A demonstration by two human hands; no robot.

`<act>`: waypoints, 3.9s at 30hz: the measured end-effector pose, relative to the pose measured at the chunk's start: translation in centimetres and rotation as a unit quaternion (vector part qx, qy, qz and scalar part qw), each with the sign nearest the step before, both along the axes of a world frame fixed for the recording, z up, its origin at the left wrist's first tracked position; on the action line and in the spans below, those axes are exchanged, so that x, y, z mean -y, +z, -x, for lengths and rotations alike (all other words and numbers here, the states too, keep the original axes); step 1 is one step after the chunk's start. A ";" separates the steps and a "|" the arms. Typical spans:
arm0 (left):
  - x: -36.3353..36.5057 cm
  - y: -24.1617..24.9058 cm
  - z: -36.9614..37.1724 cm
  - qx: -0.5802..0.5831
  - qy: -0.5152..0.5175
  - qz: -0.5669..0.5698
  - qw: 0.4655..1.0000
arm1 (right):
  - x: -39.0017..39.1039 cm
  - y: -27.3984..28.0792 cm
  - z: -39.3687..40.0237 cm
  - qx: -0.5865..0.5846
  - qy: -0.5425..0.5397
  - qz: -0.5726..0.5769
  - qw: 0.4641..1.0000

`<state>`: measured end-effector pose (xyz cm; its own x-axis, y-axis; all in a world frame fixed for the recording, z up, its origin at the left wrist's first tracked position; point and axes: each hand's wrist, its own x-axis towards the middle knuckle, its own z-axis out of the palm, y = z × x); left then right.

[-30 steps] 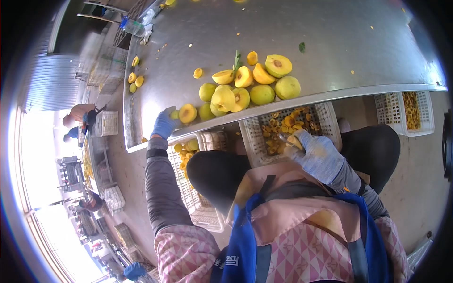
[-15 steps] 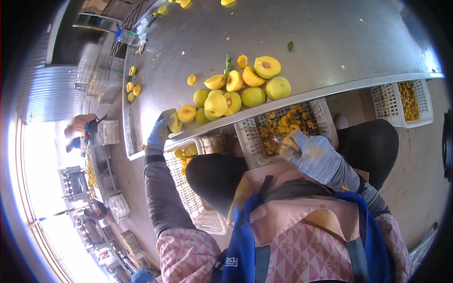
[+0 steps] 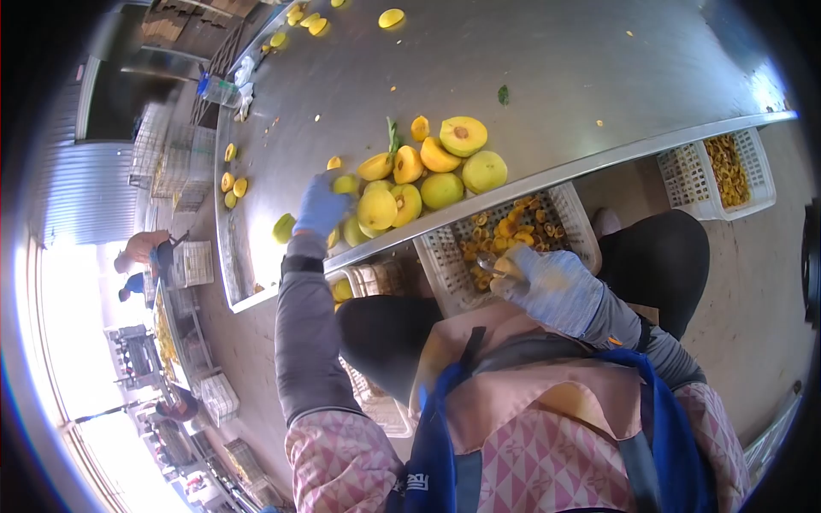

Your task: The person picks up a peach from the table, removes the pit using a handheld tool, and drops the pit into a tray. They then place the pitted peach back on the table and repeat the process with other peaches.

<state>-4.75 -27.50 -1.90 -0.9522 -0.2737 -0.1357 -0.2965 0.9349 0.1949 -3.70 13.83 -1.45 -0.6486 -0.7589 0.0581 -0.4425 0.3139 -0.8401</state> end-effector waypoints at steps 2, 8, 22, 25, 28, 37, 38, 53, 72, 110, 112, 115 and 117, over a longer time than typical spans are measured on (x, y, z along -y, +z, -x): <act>1.0 1.3 -1.1 -0.123 0.135 -0.356 0.917 | -0.1 -0.4 0.0 0.002 -0.010 -0.001 1.000; -12.4 6.0 -4.5 -0.202 0.190 -0.753 0.597 | 1.1 1.6 0.1 0.064 -0.030 0.003 0.997; -24.2 2.8 -6.8 -0.172 0.065 -0.811 0.556 | 1.1 1.5 0.6 0.161 -0.122 0.197 0.960; -25.6 3.6 -7.3 -0.144 0.034 -0.452 0.880 | 0.9 1.2 0.4 0.106 -0.148 0.184 0.966; -26.9 4.2 -6.3 -0.220 0.065 -0.711 0.664 | 0.4 2.2 0.6 0.241 -0.196 0.235 0.921; -24.3 4.6 -6.6 -0.015 -0.045 -0.773 0.632 | -1.0 1.7 1.1 0.109 -0.129 0.117 0.979; -24.6 4.6 -6.6 -0.019 0.020 -0.769 0.638 | -0.8 1.3 0.9 0.110 -0.127 0.119 0.979; -27.2 1.6 -4.6 -0.256 0.181 -0.779 0.542 | 0.4 0.0 -1.6 0.095 -0.121 0.093 0.984; -29.6 1.7 -4.9 -0.392 0.081 -0.552 0.731 | 0.5 0.1 -2.1 0.074 -0.120 0.110 0.984; -27.5 1.6 -5.0 -0.306 0.168 -0.478 0.806 | -0.1 -0.2 -2.0 0.054 -0.087 0.063 0.993; -27.8 1.8 -5.0 -0.290 0.175 -0.497 0.799 | -0.2 0.0 -2.0 0.048 -0.075 0.048 0.995; -27.1 0.7 -4.7 -0.254 0.156 -0.583 0.756 | -0.1 -0.3 -1.7 0.065 -0.069 0.029 0.995; -27.0 0.2 -4.6 -0.244 0.161 -0.591 0.752 | -0.1 -0.4 -1.3 0.088 -0.075 0.028 0.993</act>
